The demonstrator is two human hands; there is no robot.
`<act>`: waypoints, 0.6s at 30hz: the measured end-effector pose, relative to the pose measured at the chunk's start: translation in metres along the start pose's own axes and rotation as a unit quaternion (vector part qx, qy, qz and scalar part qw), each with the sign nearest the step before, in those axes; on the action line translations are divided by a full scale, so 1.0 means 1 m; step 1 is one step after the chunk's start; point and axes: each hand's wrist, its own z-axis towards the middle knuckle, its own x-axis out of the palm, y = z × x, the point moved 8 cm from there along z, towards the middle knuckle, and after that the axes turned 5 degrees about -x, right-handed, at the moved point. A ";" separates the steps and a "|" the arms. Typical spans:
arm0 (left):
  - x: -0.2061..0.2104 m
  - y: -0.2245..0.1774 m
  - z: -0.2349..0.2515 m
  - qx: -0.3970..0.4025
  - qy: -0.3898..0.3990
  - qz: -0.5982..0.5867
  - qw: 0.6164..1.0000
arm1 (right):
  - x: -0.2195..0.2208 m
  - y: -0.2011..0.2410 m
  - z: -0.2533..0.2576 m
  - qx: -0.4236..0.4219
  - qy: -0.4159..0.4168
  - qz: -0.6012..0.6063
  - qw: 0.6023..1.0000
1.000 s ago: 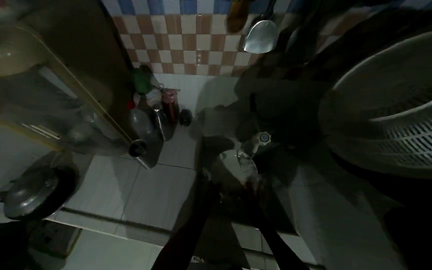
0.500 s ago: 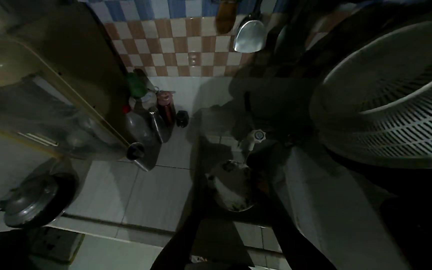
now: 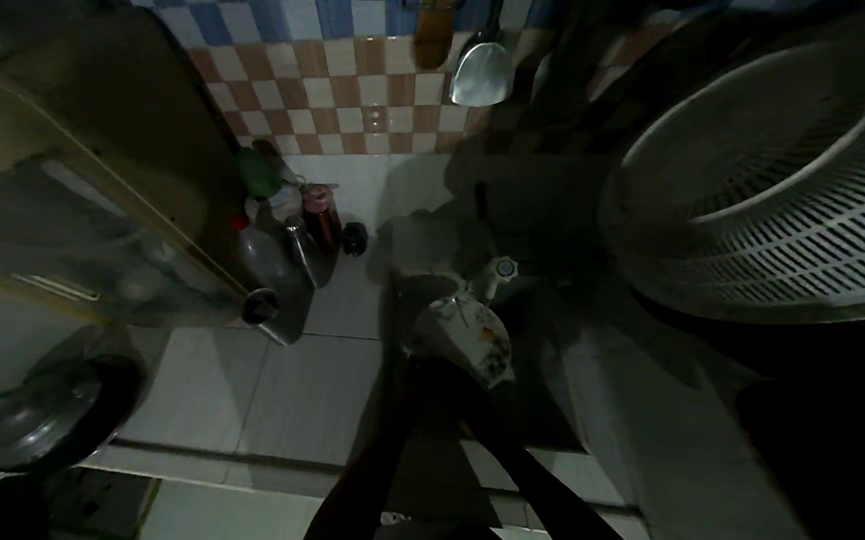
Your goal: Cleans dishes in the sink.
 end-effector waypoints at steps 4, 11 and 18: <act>-0.009 0.039 0.024 -0.001 -0.014 -0.056 0.998 | -0.027 -0.056 -0.014 -0.029 -0.059 -0.220 0.973; 0.039 0.085 -0.001 -0.097 0.047 -0.106 0.988 | -0.089 -0.040 0.015 0.178 -0.168 0.026 0.969; 0.013 0.049 -0.012 -0.045 0.087 0.099 0.990 | -0.108 -0.077 0.073 0.155 -0.136 -0.101 0.973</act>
